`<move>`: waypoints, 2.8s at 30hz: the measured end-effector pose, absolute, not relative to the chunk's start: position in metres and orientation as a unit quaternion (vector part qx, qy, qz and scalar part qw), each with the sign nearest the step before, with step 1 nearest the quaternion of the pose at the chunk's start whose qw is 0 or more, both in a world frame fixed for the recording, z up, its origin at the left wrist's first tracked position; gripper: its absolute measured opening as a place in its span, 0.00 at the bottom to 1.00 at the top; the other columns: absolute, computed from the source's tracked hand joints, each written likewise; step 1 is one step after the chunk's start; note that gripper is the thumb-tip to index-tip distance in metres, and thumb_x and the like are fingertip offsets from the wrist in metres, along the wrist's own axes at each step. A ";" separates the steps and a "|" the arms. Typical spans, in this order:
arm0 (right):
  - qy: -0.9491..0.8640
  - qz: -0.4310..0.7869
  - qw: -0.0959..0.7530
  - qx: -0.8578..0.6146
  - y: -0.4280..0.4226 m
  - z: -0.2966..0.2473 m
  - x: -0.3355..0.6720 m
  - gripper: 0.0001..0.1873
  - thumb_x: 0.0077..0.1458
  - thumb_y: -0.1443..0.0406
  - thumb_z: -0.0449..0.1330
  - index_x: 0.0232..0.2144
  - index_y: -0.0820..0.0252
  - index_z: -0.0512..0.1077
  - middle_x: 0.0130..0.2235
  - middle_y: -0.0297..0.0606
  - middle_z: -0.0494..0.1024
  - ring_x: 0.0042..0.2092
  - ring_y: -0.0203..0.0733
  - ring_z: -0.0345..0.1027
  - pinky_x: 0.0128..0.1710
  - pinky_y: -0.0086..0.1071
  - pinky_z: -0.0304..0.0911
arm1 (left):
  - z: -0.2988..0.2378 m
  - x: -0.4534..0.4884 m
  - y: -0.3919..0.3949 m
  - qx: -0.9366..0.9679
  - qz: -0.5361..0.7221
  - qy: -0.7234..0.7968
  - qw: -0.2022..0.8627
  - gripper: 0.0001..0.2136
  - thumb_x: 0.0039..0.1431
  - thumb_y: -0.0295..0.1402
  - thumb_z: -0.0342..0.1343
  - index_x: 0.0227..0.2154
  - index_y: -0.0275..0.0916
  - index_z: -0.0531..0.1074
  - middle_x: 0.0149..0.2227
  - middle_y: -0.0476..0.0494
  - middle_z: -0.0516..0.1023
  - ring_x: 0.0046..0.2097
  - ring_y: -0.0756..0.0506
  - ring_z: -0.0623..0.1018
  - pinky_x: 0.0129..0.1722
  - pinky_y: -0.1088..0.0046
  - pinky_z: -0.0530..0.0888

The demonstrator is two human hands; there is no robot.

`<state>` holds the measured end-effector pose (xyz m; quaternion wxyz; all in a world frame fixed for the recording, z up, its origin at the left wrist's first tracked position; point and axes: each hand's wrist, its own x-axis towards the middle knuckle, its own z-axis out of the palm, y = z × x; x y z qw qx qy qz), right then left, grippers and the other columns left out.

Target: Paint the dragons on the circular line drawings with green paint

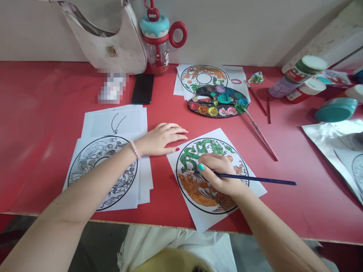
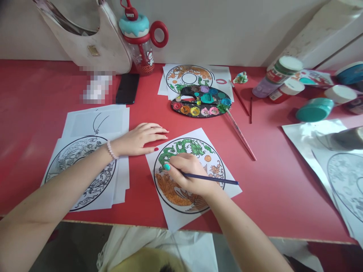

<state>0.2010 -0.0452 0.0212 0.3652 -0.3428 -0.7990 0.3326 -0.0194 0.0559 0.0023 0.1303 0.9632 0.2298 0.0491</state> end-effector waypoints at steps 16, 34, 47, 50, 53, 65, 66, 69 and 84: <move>-0.791 0.348 0.362 -0.349 -0.046 0.022 0.202 0.19 0.63 0.66 0.46 0.19 0.57 0.49 0.18 0.28 0.52 0.22 0.31 0.48 0.24 0.31 0.45 | 0.002 -0.020 0.056 0.963 0.043 0.232 0.131 0.22 0.63 0.39 0.52 0.59 0.43 0.61 0.63 0.46 0.61 0.62 0.40 0.58 0.60 0.58 0.56; -0.795 0.341 0.358 -0.352 -0.045 0.022 0.201 0.19 0.62 0.66 0.46 0.19 0.57 0.49 0.19 0.28 0.53 0.22 0.31 0.48 0.24 0.30 0.46 | 0.003 -0.020 0.056 0.962 0.050 0.231 0.140 0.21 0.63 0.38 0.52 0.58 0.45 0.61 0.62 0.45 0.62 0.62 0.40 0.59 0.60 0.57 0.56; -0.789 0.329 0.367 -0.367 -0.046 0.024 0.201 0.19 0.62 0.65 0.46 0.19 0.57 0.50 0.19 0.29 0.54 0.22 0.31 0.49 0.24 0.30 0.47 | 0.003 -0.020 0.056 0.963 0.051 0.229 0.136 0.21 0.64 0.38 0.52 0.58 0.44 0.61 0.62 0.45 0.61 0.62 0.40 0.59 0.60 0.57 0.56; -0.790 0.327 0.368 -0.365 -0.046 0.023 0.201 0.19 0.62 0.65 0.46 0.19 0.57 0.51 0.19 0.29 0.55 0.22 0.31 0.49 0.24 0.30 0.47 | 0.003 -0.020 0.056 0.962 0.049 0.229 0.138 0.21 0.64 0.38 0.52 0.58 0.44 0.61 0.62 0.45 0.61 0.62 0.40 0.59 0.60 0.57 0.56; -0.792 0.325 0.369 -0.363 -0.046 0.022 0.202 0.19 0.62 0.65 0.46 0.18 0.57 0.51 0.18 0.28 0.54 0.22 0.31 0.49 0.24 0.30 0.47 | 0.004 -0.020 0.055 0.962 0.049 0.231 0.140 0.21 0.64 0.38 0.52 0.58 0.44 0.61 0.62 0.45 0.61 0.62 0.40 0.59 0.60 0.57 0.56; -0.793 0.330 0.359 -0.365 -0.047 0.023 0.202 0.19 0.62 0.66 0.46 0.19 0.57 0.50 0.19 0.29 0.54 0.22 0.32 0.49 0.24 0.30 0.47 | 0.002 -0.020 0.056 0.962 0.051 0.230 0.138 0.21 0.64 0.38 0.51 0.58 0.44 0.61 0.62 0.45 0.62 0.62 0.40 0.59 0.59 0.57 0.56; -0.793 0.331 0.359 -0.364 -0.047 0.023 0.202 0.19 0.62 0.66 0.46 0.18 0.57 0.50 0.19 0.29 0.54 0.22 0.31 0.48 0.24 0.30 0.47 | 0.003 -0.020 0.056 0.962 0.050 0.230 0.138 0.21 0.64 0.39 0.51 0.58 0.44 0.62 0.62 0.45 0.62 0.62 0.40 0.59 0.59 0.57 0.56; -0.787 0.333 0.366 -0.368 -0.047 0.023 0.203 0.19 0.62 0.65 0.46 0.18 0.57 0.51 0.18 0.29 0.54 0.22 0.31 0.48 0.23 0.30 0.46 | 0.004 -0.020 0.055 0.962 0.051 0.231 0.140 0.21 0.64 0.39 0.51 0.58 0.44 0.62 0.62 0.45 0.62 0.62 0.40 0.59 0.60 0.57 0.56; -0.796 0.335 0.368 -0.344 -0.047 0.024 0.200 0.18 0.62 0.66 0.46 0.20 0.57 0.51 0.19 0.28 0.55 0.22 0.31 0.50 0.24 0.29 0.48 | 0.002 -0.021 0.056 0.961 0.054 0.230 0.141 0.21 0.63 0.39 0.52 0.59 0.46 0.61 0.62 0.45 0.62 0.62 0.40 0.59 0.59 0.57 0.56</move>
